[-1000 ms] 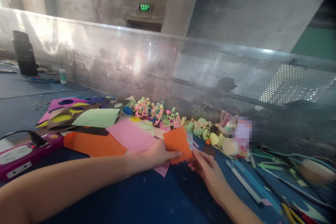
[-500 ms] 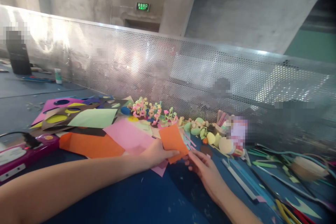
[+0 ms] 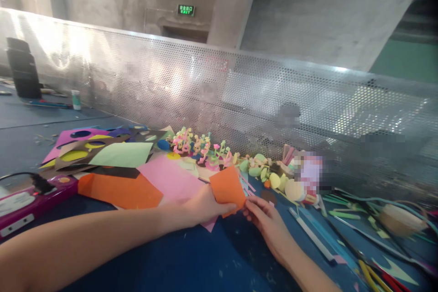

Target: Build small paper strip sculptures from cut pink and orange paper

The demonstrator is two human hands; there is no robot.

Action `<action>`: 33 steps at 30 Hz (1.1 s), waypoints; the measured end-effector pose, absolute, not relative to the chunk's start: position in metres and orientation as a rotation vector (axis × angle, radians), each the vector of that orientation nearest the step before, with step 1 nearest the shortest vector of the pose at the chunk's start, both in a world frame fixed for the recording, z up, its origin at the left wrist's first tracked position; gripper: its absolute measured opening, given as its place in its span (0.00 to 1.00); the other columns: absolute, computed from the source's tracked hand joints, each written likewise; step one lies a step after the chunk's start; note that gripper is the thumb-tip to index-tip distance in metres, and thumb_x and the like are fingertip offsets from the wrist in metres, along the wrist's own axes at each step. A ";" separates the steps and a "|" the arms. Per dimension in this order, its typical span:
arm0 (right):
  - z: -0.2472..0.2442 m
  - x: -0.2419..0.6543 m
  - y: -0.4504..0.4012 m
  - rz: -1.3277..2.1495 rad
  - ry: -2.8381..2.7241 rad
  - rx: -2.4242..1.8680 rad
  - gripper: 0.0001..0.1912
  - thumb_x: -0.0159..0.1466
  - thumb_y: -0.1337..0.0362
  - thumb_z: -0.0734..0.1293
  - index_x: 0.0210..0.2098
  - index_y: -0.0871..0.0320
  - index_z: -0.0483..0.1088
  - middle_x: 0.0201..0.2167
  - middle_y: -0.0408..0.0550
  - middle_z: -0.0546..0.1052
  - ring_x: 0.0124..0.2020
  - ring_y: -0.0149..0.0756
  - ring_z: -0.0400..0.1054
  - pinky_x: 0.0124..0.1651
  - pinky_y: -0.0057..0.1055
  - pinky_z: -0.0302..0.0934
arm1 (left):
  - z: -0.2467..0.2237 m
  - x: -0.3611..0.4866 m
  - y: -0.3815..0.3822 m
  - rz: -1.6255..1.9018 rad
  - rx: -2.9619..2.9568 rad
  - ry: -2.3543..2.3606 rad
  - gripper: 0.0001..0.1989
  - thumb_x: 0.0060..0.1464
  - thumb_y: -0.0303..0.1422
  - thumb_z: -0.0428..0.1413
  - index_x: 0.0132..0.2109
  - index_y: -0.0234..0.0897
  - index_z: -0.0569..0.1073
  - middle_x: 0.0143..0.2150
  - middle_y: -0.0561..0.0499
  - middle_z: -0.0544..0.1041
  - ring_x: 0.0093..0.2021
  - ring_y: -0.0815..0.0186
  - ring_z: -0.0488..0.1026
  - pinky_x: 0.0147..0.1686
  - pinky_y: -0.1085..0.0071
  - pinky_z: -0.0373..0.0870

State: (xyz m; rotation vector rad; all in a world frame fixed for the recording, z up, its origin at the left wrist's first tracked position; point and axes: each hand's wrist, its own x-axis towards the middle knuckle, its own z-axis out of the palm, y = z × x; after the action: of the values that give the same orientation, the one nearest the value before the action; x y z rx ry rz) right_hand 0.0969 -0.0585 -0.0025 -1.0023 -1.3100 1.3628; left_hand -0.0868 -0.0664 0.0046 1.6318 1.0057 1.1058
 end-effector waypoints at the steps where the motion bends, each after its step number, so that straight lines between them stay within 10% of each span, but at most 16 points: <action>1: -0.002 0.097 -0.059 1.362 -1.321 -1.002 0.12 0.51 0.56 0.71 0.31 0.57 0.74 0.22 0.42 0.73 0.26 0.29 0.62 0.30 0.25 0.57 | 0.004 -0.087 -0.067 1.105 1.652 1.026 0.12 0.45 0.34 0.57 0.38 0.33 0.72 0.35 0.47 0.77 0.34 0.63 0.73 0.33 0.69 0.70; 16: -0.002 0.097 -0.059 1.352 -1.314 -1.056 0.13 0.49 0.55 0.72 0.31 0.56 0.75 0.24 0.42 0.73 0.26 0.29 0.62 0.32 0.25 0.57 | 0.007 -0.087 -0.077 0.894 1.931 1.238 0.15 0.52 0.42 0.48 0.40 0.37 0.71 0.28 0.53 0.74 0.15 0.74 0.64 0.15 0.78 0.61; 22: 0.000 0.097 -0.059 1.383 -1.313 -1.029 0.13 0.50 0.55 0.72 0.32 0.56 0.76 0.22 0.42 0.73 0.25 0.28 0.61 0.31 0.24 0.57 | 0.011 -0.085 -0.080 1.022 2.155 1.270 0.11 0.51 0.38 0.50 0.38 0.38 0.72 0.30 0.52 0.74 0.28 0.69 0.70 0.24 0.79 0.66; 33: 0.002 0.097 -0.061 1.328 -1.353 -1.074 0.13 0.48 0.55 0.72 0.27 0.58 0.75 0.23 0.43 0.73 0.25 0.28 0.61 0.29 0.24 0.56 | 0.002 -0.087 -0.076 0.895 1.977 1.262 0.16 0.54 0.44 0.46 0.42 0.40 0.69 0.28 0.53 0.71 0.15 0.74 0.63 0.09 0.82 0.58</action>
State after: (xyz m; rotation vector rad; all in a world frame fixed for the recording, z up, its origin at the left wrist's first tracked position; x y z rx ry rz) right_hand 0.0971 -0.0608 0.0022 -1.0741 -1.3534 1.3280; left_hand -0.0870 -0.0764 0.0024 1.9768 1.2620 0.8954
